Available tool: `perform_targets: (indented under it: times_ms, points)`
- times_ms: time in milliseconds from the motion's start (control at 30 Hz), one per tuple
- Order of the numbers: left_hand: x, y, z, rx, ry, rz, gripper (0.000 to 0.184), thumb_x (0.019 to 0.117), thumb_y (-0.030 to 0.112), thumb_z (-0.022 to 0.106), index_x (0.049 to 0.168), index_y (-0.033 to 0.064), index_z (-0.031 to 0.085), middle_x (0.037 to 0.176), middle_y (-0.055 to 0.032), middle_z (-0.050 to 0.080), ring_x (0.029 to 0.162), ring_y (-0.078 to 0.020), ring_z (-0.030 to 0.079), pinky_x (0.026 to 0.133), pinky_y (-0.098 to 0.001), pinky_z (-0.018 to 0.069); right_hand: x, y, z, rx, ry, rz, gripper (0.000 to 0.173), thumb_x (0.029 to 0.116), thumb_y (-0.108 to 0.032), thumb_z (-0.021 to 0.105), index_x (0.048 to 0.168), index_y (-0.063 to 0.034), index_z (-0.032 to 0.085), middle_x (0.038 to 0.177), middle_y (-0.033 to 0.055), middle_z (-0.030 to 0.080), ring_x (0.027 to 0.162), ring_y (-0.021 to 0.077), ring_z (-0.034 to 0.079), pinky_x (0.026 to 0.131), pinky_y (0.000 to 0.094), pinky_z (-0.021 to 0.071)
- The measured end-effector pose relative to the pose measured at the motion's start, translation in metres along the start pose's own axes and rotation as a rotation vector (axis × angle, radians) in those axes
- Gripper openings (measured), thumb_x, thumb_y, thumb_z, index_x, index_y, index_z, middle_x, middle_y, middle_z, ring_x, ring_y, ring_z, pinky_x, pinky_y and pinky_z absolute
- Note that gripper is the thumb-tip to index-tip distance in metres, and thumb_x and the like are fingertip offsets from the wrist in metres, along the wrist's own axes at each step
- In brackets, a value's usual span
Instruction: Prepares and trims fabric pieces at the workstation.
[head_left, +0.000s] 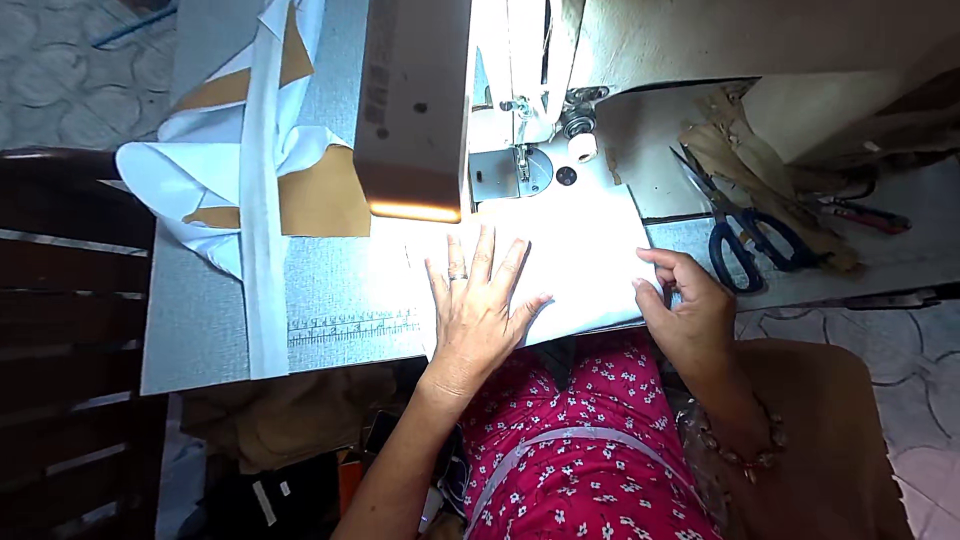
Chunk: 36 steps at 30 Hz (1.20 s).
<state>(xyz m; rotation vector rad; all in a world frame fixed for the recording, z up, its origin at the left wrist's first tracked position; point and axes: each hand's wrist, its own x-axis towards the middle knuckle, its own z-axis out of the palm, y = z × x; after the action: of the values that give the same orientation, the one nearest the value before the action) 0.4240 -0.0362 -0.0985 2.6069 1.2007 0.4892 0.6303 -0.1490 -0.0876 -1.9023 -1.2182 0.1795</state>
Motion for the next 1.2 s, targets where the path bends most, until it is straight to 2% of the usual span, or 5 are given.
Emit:
perform_targets:
  times_ms: [300,533,800,967,1200]
  points:
    - [0.001,-0.003,0.004,0.035,-0.062,-0.006,0.074,0.0969,0.071,0.039,0.150,0.0229,0.055,0.162,-0.0201,0.038,0.150,-0.0549,0.024,0.110,-0.0828,0.0094,-0.004,0.001,0.004,-0.048,0.014,-0.042,0.031,0.0852,-0.001,0.061,0.112,-0.0004,0.075,0.086,0.0113,0.069,0.067,0.0123,0.057,0.059,0.0234,0.0463]
    - [0.002,-0.001,0.002,0.063,-0.090,-0.010,0.071,0.0970,0.070,0.040,0.149,0.0253,0.057,0.162,-0.0208,0.038,0.149,-0.0564,0.025,0.109,-0.0847,0.0101,-0.006,0.004,0.009,-0.235,-0.045,-0.059,0.034,0.0861,-0.008,0.057,0.114,-0.0049,0.078,0.082,0.0130,0.066,0.079,0.0311,0.060,0.072,0.0449,0.0472]
    - [-0.001,-0.001,0.005,0.110,-0.087,-0.012,0.073,0.0975,0.072,0.035,0.151,0.0266,0.054,0.163,-0.0211,0.036,0.150,-0.0571,0.023,0.108,-0.0855,0.0088,0.009,-0.007,0.007,-0.323,-0.157,-0.146,0.023,0.0934,-0.018,0.064,0.099,-0.0002,0.076,0.139,0.0228,0.062,0.136,0.0477,0.050,0.105,0.0648,0.0394]
    - [0.000,-0.001,0.006,0.101,-0.072,-0.009,0.072,0.0971,0.071,0.036,0.151,0.0271,0.054,0.163,-0.0216,0.037,0.149,-0.0569,0.024,0.107,-0.0851,0.0114,0.019,-0.007,0.036,-0.237,-0.287,-0.393,0.043,0.1022,-0.021,0.051,0.140,-0.0045,0.061,0.149,0.0199,0.055,0.142,0.0401,0.048,0.115,0.0550,0.0392]
    - [0.011,-0.008,0.001,0.108,-0.125,-0.019,0.074,0.0962,0.073,0.035,0.148,0.0248,0.058,0.160,-0.0226,0.040,0.148,-0.0591,0.024,0.107,-0.0865,0.0086,0.020,0.003,0.042,-0.403,-0.338,-0.300,0.058,0.1038,-0.029,0.036,0.152,0.0031,0.045,0.158,0.0309,0.038,0.149,0.0480,0.034,0.120,0.0629,0.0246]
